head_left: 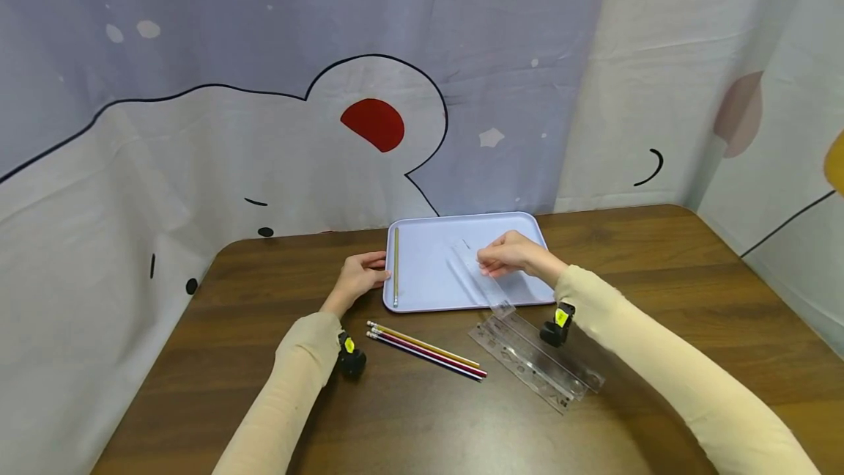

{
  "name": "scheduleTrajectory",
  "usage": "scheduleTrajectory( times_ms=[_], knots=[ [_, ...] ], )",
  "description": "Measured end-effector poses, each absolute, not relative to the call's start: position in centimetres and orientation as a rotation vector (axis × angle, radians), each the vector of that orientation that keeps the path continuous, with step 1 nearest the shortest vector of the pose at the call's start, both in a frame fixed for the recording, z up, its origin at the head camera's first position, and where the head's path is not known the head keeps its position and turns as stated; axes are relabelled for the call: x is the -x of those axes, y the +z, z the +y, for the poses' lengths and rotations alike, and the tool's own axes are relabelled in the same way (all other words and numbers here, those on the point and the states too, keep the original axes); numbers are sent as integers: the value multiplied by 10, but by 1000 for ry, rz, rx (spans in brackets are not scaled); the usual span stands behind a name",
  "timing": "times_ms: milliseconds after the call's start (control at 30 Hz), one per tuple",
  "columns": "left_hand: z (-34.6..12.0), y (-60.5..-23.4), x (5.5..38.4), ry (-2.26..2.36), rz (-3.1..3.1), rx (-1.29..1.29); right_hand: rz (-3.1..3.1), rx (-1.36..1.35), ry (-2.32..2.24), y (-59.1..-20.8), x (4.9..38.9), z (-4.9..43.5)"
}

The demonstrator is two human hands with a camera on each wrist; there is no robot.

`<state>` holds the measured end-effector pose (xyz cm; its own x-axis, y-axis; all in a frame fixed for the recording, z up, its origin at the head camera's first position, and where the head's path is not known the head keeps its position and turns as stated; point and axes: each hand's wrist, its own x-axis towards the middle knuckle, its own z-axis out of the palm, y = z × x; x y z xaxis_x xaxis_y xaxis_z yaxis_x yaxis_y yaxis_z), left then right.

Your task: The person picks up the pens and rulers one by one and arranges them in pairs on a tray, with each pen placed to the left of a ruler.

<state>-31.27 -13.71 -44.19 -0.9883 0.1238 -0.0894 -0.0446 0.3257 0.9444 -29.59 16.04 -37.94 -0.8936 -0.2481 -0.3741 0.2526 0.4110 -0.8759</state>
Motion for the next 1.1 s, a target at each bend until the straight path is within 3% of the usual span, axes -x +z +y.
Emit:
scheduleTrajectory(
  times_ms=[1100],
  knots=[
    [-135, -440, 312, 1752, 2419, -59, 2177, -12, -1523, -378, 318, 116]
  ],
)
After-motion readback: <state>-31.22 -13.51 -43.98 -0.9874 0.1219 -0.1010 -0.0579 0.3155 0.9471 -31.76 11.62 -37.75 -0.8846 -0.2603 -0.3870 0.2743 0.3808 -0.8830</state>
